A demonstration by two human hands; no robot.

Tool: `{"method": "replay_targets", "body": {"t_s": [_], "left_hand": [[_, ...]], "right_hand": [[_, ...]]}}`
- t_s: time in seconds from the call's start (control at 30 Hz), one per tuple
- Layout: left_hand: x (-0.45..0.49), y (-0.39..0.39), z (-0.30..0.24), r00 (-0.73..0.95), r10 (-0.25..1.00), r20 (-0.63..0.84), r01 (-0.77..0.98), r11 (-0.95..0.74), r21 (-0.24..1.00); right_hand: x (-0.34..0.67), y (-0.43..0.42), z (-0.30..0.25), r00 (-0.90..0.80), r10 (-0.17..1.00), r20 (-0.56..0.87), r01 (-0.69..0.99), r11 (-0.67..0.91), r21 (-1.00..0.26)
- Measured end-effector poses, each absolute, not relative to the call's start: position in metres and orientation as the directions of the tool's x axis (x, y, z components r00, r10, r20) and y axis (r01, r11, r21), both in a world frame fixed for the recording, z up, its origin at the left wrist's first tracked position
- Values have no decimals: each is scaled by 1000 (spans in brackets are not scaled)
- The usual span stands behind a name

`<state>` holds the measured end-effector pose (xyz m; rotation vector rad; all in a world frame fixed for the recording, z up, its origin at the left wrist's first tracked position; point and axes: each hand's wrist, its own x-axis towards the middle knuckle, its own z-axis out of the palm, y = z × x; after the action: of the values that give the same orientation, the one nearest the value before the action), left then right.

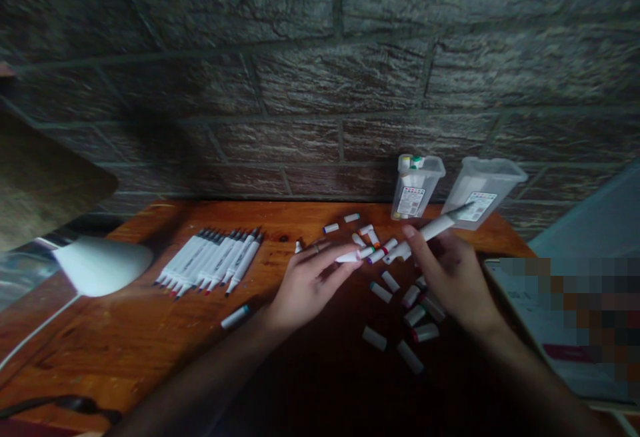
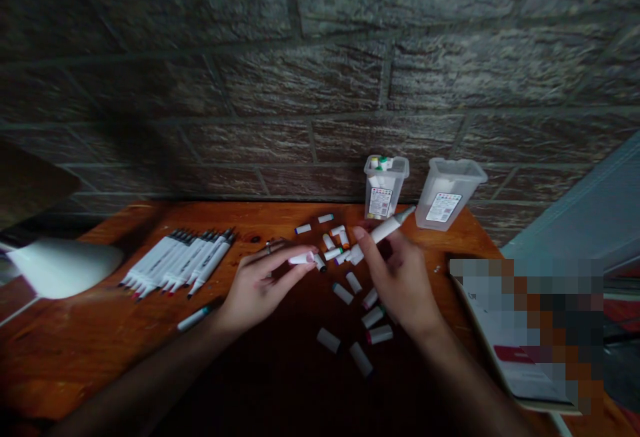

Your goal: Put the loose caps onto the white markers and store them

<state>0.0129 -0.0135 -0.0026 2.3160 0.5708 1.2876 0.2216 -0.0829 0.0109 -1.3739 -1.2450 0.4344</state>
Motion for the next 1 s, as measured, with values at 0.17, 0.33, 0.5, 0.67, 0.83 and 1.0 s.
{"method": "replay_targets", "body": {"t_s": [0.17, 0.33, 0.5, 0.67, 0.83, 1.0], "left_hand": [[13, -13, -2, 495, 545, 677, 122, -815, 567], [15, -13, -6, 490, 534, 689, 147, -830, 538], [13, -11, -7, 506, 529, 681, 155, -832, 532], [13, -11, -8, 493, 545, 678, 190, -828, 528], [13, -12, -8, 498, 551, 670, 174, -820, 545], [14, -13, -6, 501, 506, 702, 167, -852, 496]], "right_hand": [[222, -80, 15, 318, 909, 269, 177, 222, -959], [223, -86, 28, 342, 887, 310, 21, 322, -946], [219, -94, 32, 166, 944, 285, -75, 301, -951], [208, -97, 24, 297, 825, 482, 276, 409, -870], [205, -101, 22, 161, 777, 609, 511, 462, -724], [201, -101, 21, 53, 777, 627, 629, 461, -626]]}}
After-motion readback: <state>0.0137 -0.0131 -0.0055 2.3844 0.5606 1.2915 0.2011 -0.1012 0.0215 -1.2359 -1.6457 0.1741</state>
